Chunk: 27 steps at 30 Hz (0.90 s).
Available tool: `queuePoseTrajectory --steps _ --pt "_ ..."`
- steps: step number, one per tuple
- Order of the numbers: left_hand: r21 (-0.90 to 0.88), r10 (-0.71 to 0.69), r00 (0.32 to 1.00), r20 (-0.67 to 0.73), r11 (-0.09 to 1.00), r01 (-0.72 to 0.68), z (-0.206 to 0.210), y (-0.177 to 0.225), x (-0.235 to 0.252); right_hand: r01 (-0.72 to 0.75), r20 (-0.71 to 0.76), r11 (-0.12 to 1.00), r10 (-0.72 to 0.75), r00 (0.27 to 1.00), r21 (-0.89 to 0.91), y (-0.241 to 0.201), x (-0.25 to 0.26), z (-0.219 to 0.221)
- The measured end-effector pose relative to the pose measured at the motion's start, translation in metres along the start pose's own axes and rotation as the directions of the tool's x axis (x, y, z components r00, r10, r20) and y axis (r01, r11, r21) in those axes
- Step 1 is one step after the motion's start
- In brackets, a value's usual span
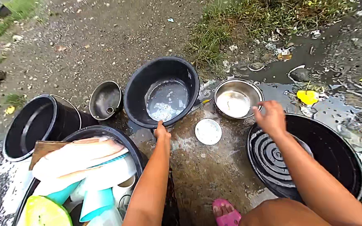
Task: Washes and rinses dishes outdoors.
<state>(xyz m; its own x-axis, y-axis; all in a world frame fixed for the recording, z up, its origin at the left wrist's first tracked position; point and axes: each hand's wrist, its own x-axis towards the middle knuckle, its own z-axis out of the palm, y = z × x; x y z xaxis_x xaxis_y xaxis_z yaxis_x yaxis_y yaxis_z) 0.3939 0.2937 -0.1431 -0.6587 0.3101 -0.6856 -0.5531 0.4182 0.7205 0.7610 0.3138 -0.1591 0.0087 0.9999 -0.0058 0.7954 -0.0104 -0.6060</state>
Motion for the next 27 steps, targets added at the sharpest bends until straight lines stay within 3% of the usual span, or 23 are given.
queuePoseTrajectory --steps 4,7,9,12,14,16,19,22,25,27 --pt "-0.207 0.202 0.975 -0.089 0.954 -0.216 0.01 0.047 0.001 0.218 0.16 0.967 -0.239 0.958 0.134 -0.057 -0.017 0.045" --pt "-0.146 0.372 0.919 -0.129 0.91 -0.388 0.009 0.086 -0.001 0.253 0.304 0.954 -0.291 0.907 0.158 -0.079 -0.032 0.071" --pt "-0.048 0.528 0.845 -0.089 0.845 -0.533 0.002 0.103 -0.002 0.212 0.404 0.974 -0.223 0.887 0.073 -0.084 -0.035 0.08" --pt "0.095 0.704 0.71 0.03 0.705 -0.703 -0.014 0.124 -0.004 0.037 0.514 0.992 0.031 0.858 -0.12 -0.091 -0.026 0.08" --pt "0.102 0.733 0.675 0.08 0.668 -0.737 -0.026 0.135 -0.008 -0.059 0.595 0.98 0.163 0.787 -0.19 -0.09 -0.017 0.08" --pt "0.054 0.734 0.674 0.081 0.672 -0.738 -0.036 0.145 -0.02 -0.106 0.637 0.984 0.176 0.751 -0.146 -0.082 -0.012 0.085" --pt "-0.006 0.708 0.702 0.072 0.705 -0.71 -0.052 0.156 -0.047 -0.107 0.607 0.992 0.124 0.785 -0.064 -0.079 -0.01 0.075" --pt "-0.026 0.701 0.71 0.065 0.712 -0.701 -0.071 0.163 -0.07 -0.131 0.448 0.988 0.079 0.89 0.087 -0.081 -0.002 0.036" --pt "-0.006 0.731 0.673 0.112 0.678 -0.735 -0.089 0.162 -0.086 -0.167 0.241 0.979 0.135 0.961 0.118 -0.066 0.026 0.008" --pt "0.024 0.754 0.632 0.179 0.639 -0.769 -0.1 0.158 -0.095 -0.238 0.196 0.969 0.221 0.955 0.069 -0.052 0.047 0.002"
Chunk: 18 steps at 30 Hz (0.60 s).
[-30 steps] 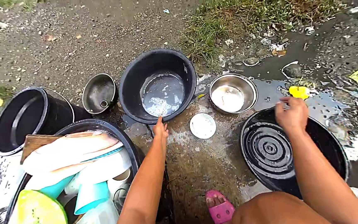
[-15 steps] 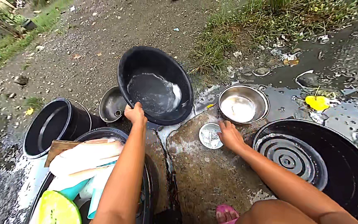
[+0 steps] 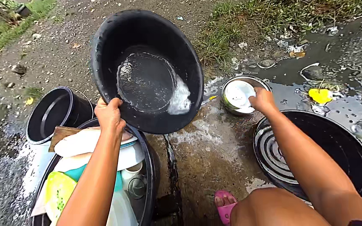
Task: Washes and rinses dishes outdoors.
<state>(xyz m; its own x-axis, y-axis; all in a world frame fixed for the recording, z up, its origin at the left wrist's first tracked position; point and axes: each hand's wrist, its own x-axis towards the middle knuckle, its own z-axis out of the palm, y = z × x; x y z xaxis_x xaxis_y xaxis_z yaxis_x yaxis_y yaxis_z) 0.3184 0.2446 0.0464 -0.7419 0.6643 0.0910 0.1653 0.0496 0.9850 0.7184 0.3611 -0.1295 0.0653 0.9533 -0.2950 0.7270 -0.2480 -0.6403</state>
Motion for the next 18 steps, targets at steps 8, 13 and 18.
queuePoseTrajectory --steps 8,13,18 --pt "0.022 0.004 0.973 0.232 1.0 -0.009 -0.02 -0.008 -0.042 0.07 -0.113 0.981 -0.092 0.989 -0.179 0.011 -0.004 0.031" --pt "0.018 -0.061 0.963 0.263 0.998 0.058 -0.021 -0.028 -0.049 0.571 0.206 0.809 -0.588 0.783 0.137 -0.039 -0.005 0.117" --pt "0.009 -0.087 0.955 0.284 0.996 0.088 -0.013 -0.035 -0.044 0.282 0.156 0.905 -0.343 0.926 0.317 -0.058 0.004 0.203"
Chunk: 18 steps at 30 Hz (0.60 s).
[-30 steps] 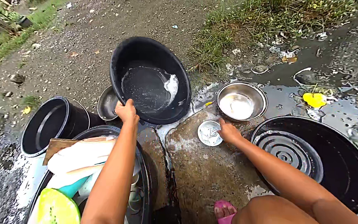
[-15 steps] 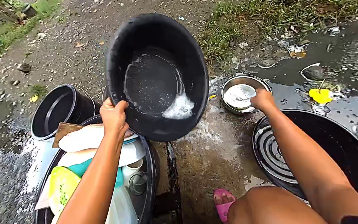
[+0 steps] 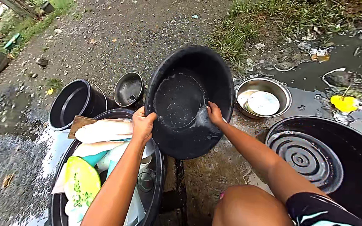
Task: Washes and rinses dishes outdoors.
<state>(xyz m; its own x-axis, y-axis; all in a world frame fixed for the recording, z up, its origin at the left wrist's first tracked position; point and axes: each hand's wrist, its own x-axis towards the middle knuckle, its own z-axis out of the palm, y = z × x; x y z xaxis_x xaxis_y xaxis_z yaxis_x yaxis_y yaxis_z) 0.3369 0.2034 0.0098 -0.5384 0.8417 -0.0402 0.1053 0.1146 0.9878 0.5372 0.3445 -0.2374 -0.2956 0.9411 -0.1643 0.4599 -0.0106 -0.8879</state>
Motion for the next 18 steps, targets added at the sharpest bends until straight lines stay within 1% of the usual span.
queuePoseTrajectory --steps 1,3,4,5,6,7,8,9,10,11,12,13,14,15,16,17,18 --pt "0.008 -0.001 1.0 0.011 1.0 0.001 0.001 0.001 0.002 -0.029 -0.004 1.0 0.029 1.0 -0.013 -0.001 -0.004 0.016" --pt "0.029 -0.004 0.999 0.038 1.0 0.003 0.001 0.003 0.007 -0.089 0.059 0.996 0.09 0.994 -0.023 -0.011 -0.026 0.048" --pt "0.032 -0.005 0.999 0.046 0.999 0.004 0.002 0.003 0.01 -0.129 0.091 0.991 0.125 0.988 0.031 -0.026 -0.041 0.064" --pt "0.033 -0.006 0.999 0.05 0.999 0.005 0.003 0.004 0.012 -0.179 0.107 0.969 0.162 0.981 0.168 -0.051 -0.057 0.08" --pt "0.031 -0.013 0.999 0.053 0.999 0.011 0.003 0.005 0.015 -0.253 0.135 0.895 0.218 0.967 0.367 -0.086 -0.073 0.093" --pt "0.029 -0.023 0.998 0.058 0.999 0.021 0.003 0.006 0.018 -0.302 0.179 0.762 0.243 0.953 0.573 -0.128 -0.085 0.1" --pt "0.033 -0.033 0.997 0.062 0.999 0.031 0.004 0.008 0.02 -0.285 0.201 0.627 0.203 0.958 0.725 -0.168 -0.091 0.102" --pt "0.047 -0.039 0.997 0.067 0.998 0.036 0.005 0.009 0.022 -0.196 0.172 0.547 0.095 0.98 0.814 -0.2 -0.091 0.102" --pt "0.064 -0.04 0.997 0.07 0.997 0.035 0.006 0.011 0.022 -0.062 0.104 0.535 -0.049 0.993 0.843 -0.222 -0.083 0.101" --pt "0.085 -0.042 0.997 0.067 0.996 0.037 0.007 0.014 0.022 0.087 0.032 0.579 -0.191 0.981 0.81 -0.233 -0.068 0.101" --pt "0.109 -0.052 0.996 0.066 0.993 0.045 0.008 0.019 0.02 0.24 -0.034 0.665 -0.308 0.951 0.707 -0.233 -0.044 0.102" --pt "0.133 -0.062 0.996 0.059 0.99 0.054 0.01 0.023 0.018 0.385 -0.103 0.771 -0.389 0.915 0.507 -0.227 -0.016 0.104" --pt "0.144 -0.069 0.996 0.051 0.988 0.061 0.012 0.027 0.016 0.461 -0.174 0.841 -0.427 0.887 0.283 -0.216 0.011 0.105" --pt "0.148 -0.07 0.997 0.045 0.987 0.063 0.014 0.028 0.014 0.46 -0.249 0.882 -0.424 0.871 0.108 -0.202 0.035 0.104" --pt "0.141 -0.072 0.997 0.039 0.988 0.066 0.015 0.028 0.013 0.403 -0.312 0.915 -0.378 0.872 0.017 -0.186 0.053 0.105" --pt "0.132 -0.074 0.997 0.031 0.989 0.069 0.015 0.028 0.013 0.303 -0.355 0.953 -0.282 0.891 0.004 -0.173 0.065 0.107" --pt "0.127 -0.074 0.997 0.023 0.989 0.07 0.015 0.028 0.013 0.22 -0.359 0.975 -0.198 0.912 0.022 -0.167 0.069 0.111"
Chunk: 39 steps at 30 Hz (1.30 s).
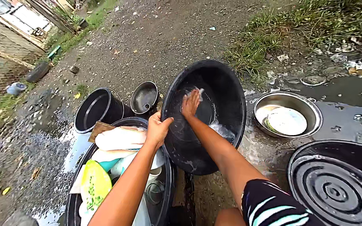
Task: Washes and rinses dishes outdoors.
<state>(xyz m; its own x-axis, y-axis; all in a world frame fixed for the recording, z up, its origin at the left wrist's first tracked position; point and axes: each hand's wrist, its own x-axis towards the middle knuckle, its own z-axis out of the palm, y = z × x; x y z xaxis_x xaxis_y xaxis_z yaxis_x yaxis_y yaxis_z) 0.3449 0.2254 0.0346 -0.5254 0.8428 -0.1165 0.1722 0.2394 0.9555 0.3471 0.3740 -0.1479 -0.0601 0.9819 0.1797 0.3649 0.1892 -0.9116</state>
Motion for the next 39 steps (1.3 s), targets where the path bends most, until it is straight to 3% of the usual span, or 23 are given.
queuePoseTrajectory --steps 1,4,7,11,14,16,18,21,23,25,26,29,31,33,34,36,39 --pt "-0.002 -0.004 1.0 -0.006 1.0 0.004 0.0 0.0 -0.001 -0.01 0.018 1.0 0.011 1.0 -0.016 -0.001 -0.005 0.005" --pt "0.016 -0.006 1.0 0.0 1.0 0.006 0.001 0.0 -0.002 0.258 0.044 0.966 -0.259 0.965 0.033 -0.027 -0.023 0.008" --pt "0.033 -0.011 1.0 0.013 0.999 0.011 0.0 -0.002 -0.003 0.407 0.051 0.912 -0.405 0.913 -0.053 0.003 0.0 -0.012" --pt "0.015 0.017 0.999 0.028 1.0 -0.018 -0.004 -0.007 -0.003 0.211 0.143 0.943 -0.179 0.973 -0.256 0.111 0.021 -0.066" --pt "0.023 0.033 0.998 0.057 0.999 -0.034 -0.007 -0.01 0.004 0.189 0.325 0.902 -0.059 0.944 -0.388 0.165 -0.018 -0.097" --pt "0.009 0.028 0.997 0.076 1.0 -0.029 -0.005 -0.007 0.01 0.126 0.488 0.885 0.124 0.864 -0.449 0.161 -0.062 -0.107" --pt "-0.02 0.035 0.996 0.088 0.999 -0.033 0.0 -0.002 0.017 -0.025 0.567 0.905 0.288 0.772 -0.425 0.123 -0.101 -0.1" --pt "-0.027 0.041 0.995 0.094 0.999 -0.038 0.006 0.004 0.026 -0.35 0.653 0.928 0.344 0.675 -0.127 0.023 -0.137 -0.084" --pt "0.01 0.028 0.996 0.09 1.0 -0.029 0.007 0.005 0.03 -0.527 0.68 0.783 0.189 0.708 0.331 -0.054 -0.137 -0.088" --pt "0.055 0.009 0.998 0.058 0.998 -0.012 0.007 0.006 0.03 -0.466 0.529 0.531 0.04 0.848 0.707 -0.109 -0.117 -0.092" --pt "0.07 0.002 0.999 0.035 0.998 -0.005 0.008 0.007 0.029 -0.393 0.428 0.443 0.024 0.903 0.806 -0.123 -0.099 -0.09" --pt "0.083 0.0 1.0 0.021 0.997 -0.001 0.012 0.013 0.022 -0.226 0.204 0.386 0.097 0.974 0.894 -0.128 -0.03 -0.07" --pt "0.116 0.005 1.0 0.028 0.993 -0.008 0.017 0.017 0.018 -0.132 0.058 0.589 0.144 0.988 0.797 -0.103 0.014 -0.052" --pt "0.152 0.01 1.0 0.028 0.988 -0.014 0.022 0.019 0.015 -0.023 0.001 0.888 0.025 1.0 0.459 -0.052 0.039 -0.039" --pt "0.163 0.01 0.999 0.03 0.986 -0.015 0.024 0.019 0.014 0.051 -0.008 0.967 -0.051 0.999 0.251 -0.023 0.045 -0.037" --pt "0.171 0.01 1.0 0.023 0.985 -0.014 0.023 0.016 0.012 0.12 0.044 0.992 -0.119 0.992 -0.034 0.042 0.047 -0.049" --pt "0.167 0.024 1.0 0.011 0.986 -0.025 0.015 0.008 0.013 0.161 0.223 0.942 -0.096 0.97 -0.293 0.134 0.032 -0.085"
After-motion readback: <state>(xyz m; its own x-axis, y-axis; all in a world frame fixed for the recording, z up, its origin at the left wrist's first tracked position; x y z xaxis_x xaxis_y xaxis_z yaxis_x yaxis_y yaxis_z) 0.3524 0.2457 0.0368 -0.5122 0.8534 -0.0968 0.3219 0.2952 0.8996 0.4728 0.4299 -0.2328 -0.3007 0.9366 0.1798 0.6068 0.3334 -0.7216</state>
